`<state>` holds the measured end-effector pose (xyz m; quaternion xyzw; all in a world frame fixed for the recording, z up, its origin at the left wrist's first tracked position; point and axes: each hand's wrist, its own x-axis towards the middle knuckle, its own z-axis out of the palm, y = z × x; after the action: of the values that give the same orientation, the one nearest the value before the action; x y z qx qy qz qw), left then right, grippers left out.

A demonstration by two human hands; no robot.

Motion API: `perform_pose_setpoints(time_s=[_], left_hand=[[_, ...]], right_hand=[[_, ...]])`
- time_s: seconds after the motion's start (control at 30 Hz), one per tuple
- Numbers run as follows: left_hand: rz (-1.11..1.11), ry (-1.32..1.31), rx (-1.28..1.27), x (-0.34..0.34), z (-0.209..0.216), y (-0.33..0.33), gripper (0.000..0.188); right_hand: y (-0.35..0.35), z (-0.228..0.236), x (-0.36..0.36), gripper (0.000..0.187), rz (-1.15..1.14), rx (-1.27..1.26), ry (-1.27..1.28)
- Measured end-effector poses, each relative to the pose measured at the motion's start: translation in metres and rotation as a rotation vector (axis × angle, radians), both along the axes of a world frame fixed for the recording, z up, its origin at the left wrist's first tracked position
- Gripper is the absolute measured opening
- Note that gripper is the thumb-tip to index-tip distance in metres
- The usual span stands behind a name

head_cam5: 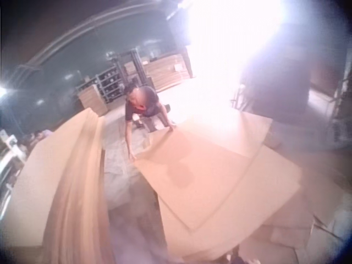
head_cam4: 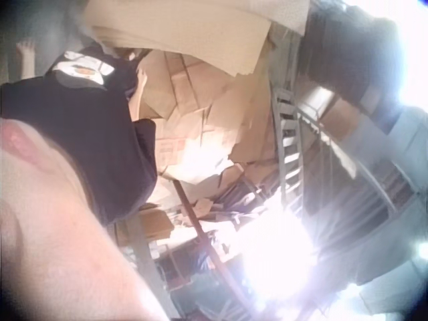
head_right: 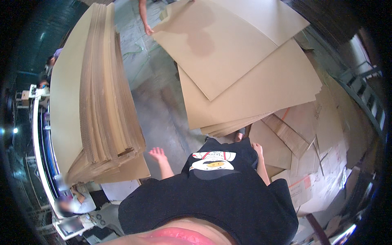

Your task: The person repeatedly picks up large flat cardboard sheets from a stack and places them onto a growing pile on the floor. The action is continuous and involves handling the sheets by hand without tools.

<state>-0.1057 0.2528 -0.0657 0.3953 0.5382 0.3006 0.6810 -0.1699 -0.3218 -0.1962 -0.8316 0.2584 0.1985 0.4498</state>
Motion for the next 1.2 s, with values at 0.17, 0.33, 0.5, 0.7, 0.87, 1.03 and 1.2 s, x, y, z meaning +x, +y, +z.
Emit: perform_pose_setpoints(time_s=[0.17,0.33,0.5,0.7,0.87,1.03,1.2], left_hand=[[0.515,-0.493,-0.044,-0.003,0.075,0.049,0.079],[0.591,-0.405,0.307,-0.014,0.186,0.019,0.087],[0.393,-0.411,0.772,0.020,0.259,-0.025,0.083],[0.373,-0.024,1.012,0.045,0.241,-0.018,0.088],[0.411,-0.170,0.956,0.065,0.235,-0.018,0.095],[0.249,-0.269,0.921,0.074,0.215,-0.010,0.090],[0.216,-0.167,1.146,0.073,0.196,0.004,0.079]], right_hand=[[-0.018,-0.026,0.016,0.026,0.098,0.055,0.096],[-0.016,-0.020,0.050,0.023,0.220,0.072,0.156],[-0.020,-0.029,0.069,0.029,0.249,0.089,0.068],[-0.007,0.013,0.084,0.039,0.059,0.129,0.160],[-0.007,0.029,0.048,0.034,-0.212,0.384,0.305],[-0.001,0.028,-0.004,0.026,-0.398,0.424,0.402],[-0.007,0.003,-0.020,0.024,-0.436,0.426,0.327]])
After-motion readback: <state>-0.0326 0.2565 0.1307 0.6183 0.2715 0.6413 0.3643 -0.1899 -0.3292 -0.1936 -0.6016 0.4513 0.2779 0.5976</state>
